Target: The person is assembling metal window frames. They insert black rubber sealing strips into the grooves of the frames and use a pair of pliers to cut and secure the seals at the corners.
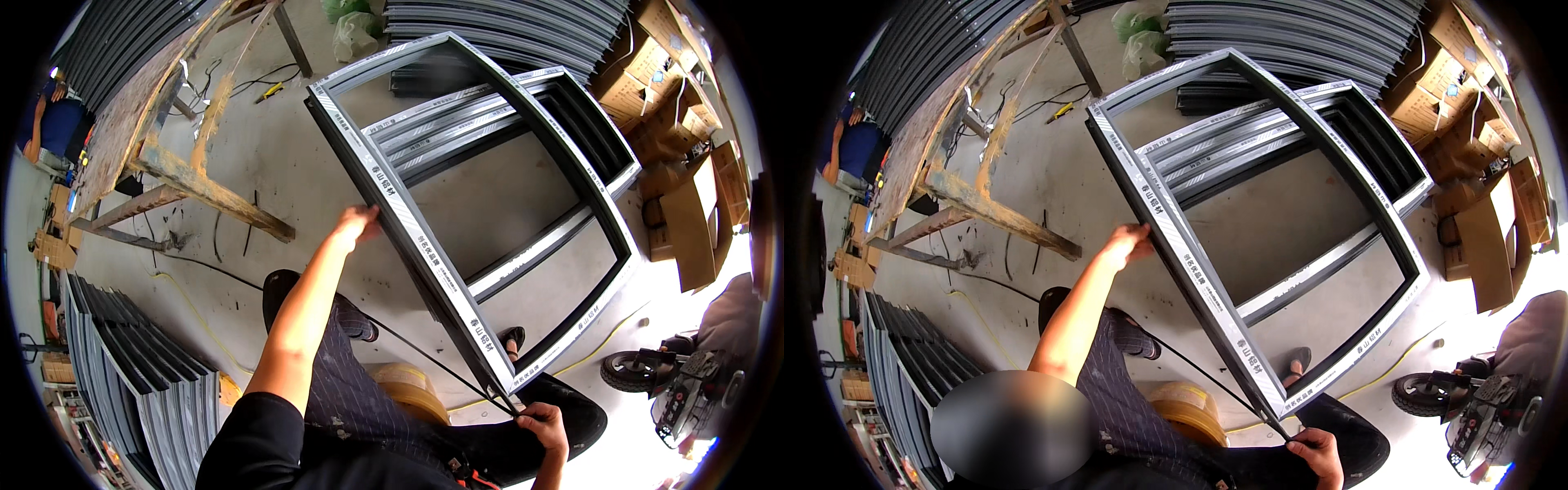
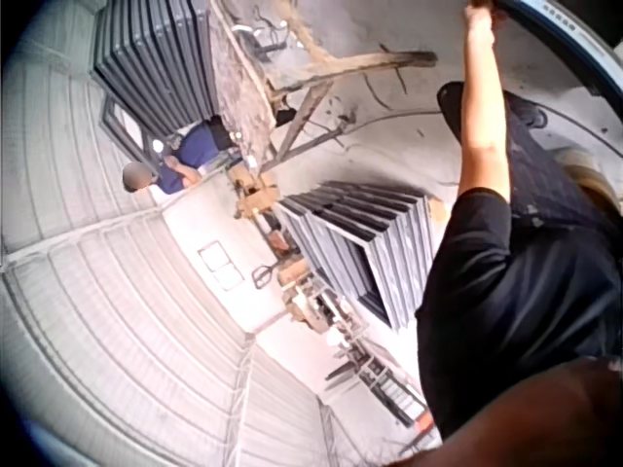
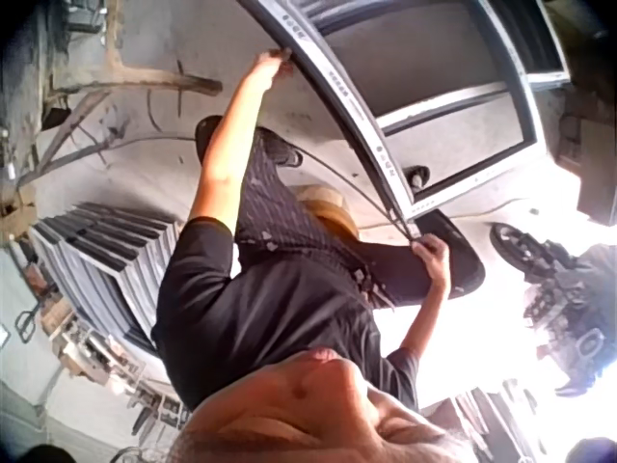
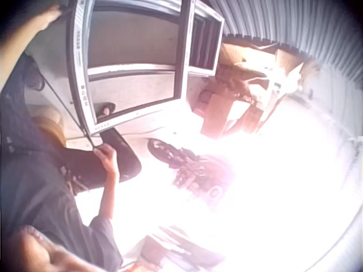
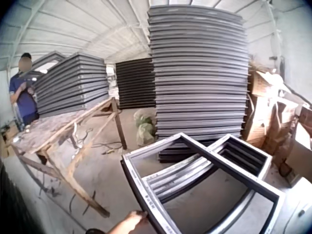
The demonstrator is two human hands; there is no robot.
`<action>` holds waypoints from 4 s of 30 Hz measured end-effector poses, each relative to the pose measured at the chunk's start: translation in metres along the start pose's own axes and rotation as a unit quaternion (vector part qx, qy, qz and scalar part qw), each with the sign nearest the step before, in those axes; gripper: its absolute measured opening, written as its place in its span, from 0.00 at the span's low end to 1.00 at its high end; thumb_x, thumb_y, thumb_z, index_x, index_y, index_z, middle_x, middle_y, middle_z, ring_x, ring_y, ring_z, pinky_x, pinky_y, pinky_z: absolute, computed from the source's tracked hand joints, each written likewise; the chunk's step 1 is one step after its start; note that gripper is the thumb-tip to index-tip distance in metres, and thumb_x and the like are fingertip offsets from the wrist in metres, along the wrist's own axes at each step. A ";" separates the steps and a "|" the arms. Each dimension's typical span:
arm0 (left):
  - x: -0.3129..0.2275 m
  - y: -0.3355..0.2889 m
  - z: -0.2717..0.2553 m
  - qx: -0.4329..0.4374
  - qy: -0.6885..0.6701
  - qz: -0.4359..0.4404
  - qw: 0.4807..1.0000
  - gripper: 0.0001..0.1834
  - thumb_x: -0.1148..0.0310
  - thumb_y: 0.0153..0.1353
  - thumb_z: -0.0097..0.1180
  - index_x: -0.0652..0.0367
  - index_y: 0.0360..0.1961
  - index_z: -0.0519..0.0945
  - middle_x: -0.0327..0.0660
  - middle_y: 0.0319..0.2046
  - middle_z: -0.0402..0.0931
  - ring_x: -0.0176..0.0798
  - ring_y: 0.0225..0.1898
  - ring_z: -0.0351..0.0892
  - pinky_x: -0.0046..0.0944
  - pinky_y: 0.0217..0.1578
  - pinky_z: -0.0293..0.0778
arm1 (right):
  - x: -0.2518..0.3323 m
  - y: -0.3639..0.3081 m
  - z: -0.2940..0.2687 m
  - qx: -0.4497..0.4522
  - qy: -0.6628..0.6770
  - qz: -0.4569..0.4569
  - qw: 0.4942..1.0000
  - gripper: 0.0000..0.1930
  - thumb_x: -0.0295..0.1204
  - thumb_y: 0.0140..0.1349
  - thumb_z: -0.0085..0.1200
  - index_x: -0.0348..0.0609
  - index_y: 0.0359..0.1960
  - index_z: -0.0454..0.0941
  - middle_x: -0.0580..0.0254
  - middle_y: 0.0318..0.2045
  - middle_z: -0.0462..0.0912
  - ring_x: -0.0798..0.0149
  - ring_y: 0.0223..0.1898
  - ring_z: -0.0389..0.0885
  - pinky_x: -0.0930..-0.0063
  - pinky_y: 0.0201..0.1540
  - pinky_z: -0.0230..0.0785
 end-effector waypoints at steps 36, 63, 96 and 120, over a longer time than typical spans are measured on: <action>0.071 -0.078 0.081 -0.055 -0.120 -0.032 0.991 0.17 0.60 0.66 0.51 0.66 0.44 0.75 0.45 0.33 0.79 0.40 0.29 0.81 0.40 0.32 0.82 | -0.005 -0.023 0.021 -0.088 -0.232 -0.145 0.958 0.09 0.30 0.51 0.62 0.37 0.30 0.82 0.55 0.26 0.79 0.55 0.29 0.78 0.68 0.32 0.68; 0.121 -0.157 0.152 0.038 -0.088 -0.072 0.993 0.16 0.62 0.68 0.47 0.67 0.44 0.74 0.49 0.34 0.80 0.44 0.33 0.83 0.44 0.36 0.83 | -0.003 -0.015 0.025 -0.070 -0.342 -0.153 0.925 0.10 0.36 0.55 0.57 0.42 0.29 0.82 0.54 0.28 0.81 0.50 0.34 0.79 0.61 0.37 0.70; -0.015 0.027 0.007 -0.153 -0.089 -0.072 0.982 0.18 0.52 0.66 0.48 0.57 0.34 0.78 0.40 0.26 0.81 0.40 0.28 0.82 0.46 0.31 0.82 | 0.011 0.005 0.020 -0.055 -0.308 -0.103 0.944 0.10 0.34 0.53 0.59 0.40 0.31 0.81 0.55 0.28 0.81 0.51 0.32 0.80 0.64 0.35 0.71; 0.142 -0.197 0.177 0.070 -0.094 -0.090 0.989 0.12 0.64 0.66 0.51 0.64 0.41 0.76 0.44 0.32 0.80 0.41 0.32 0.82 0.39 0.36 0.82 | -0.011 0.002 0.048 -0.089 -0.443 -0.216 0.865 0.09 0.36 0.54 0.56 0.43 0.28 0.77 0.53 0.26 0.79 0.47 0.32 0.78 0.55 0.34 0.70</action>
Point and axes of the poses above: each hand's wrist, its own y-axis towards the middle knuckle, its own z-axis out of the palm, x = y × z, the point moved 6 cm from there along y, towards the middle knuckle
